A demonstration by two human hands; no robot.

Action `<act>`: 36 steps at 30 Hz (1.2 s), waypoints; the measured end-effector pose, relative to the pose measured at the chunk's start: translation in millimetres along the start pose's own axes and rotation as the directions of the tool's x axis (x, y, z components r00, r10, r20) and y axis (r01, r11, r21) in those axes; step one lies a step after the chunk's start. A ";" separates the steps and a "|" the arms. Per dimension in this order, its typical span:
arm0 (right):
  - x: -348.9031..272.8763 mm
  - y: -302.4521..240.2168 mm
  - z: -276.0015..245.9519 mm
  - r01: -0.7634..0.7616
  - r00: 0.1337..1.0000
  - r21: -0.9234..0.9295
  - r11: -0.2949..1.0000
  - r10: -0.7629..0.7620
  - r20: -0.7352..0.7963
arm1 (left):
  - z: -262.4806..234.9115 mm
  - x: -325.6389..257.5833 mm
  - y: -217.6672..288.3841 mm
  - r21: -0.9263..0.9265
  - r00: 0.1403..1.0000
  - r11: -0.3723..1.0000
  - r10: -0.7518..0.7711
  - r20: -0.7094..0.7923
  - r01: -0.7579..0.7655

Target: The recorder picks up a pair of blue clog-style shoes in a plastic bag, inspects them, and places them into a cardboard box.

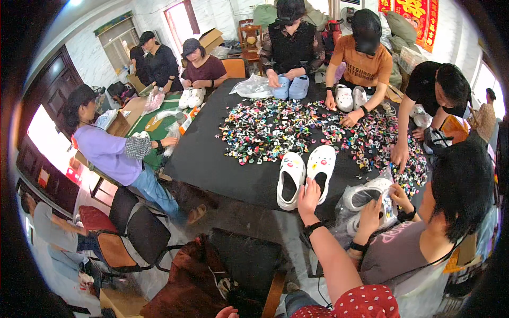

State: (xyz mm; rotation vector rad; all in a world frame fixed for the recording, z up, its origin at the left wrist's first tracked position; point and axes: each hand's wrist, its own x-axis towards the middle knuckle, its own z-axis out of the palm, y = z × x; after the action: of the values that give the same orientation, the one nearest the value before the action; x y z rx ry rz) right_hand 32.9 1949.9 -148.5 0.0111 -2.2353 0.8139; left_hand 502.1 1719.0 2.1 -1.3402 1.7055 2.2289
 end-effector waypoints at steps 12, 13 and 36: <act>25.7 4.3 2.9 -0.081 0.972 -0.190 0.979 0.119 0.201 | -4.0 -30.2 3.2 -0.014 0.995 0.996 0.092 -0.046 -0.093; 20.6 4.5 -0.1 -0.075 0.980 -0.165 0.983 0.104 0.172 | -5.2 -31.9 2.0 -0.022 0.995 0.996 0.084 -0.050 -0.085; -377.2 -273.5 -267.6 -0.582 0.115 0.329 0.743 -0.326 0.938 | -234.1 -122.2 -103.3 0.246 0.859 0.832 0.511 0.004 -0.496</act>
State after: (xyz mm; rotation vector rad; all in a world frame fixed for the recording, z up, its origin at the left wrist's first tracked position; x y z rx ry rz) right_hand 545.3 1794.3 -104.2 1.0635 -2.9650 2.2615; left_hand 770.5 1627.9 -6.5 -0.9955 2.5025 2.1084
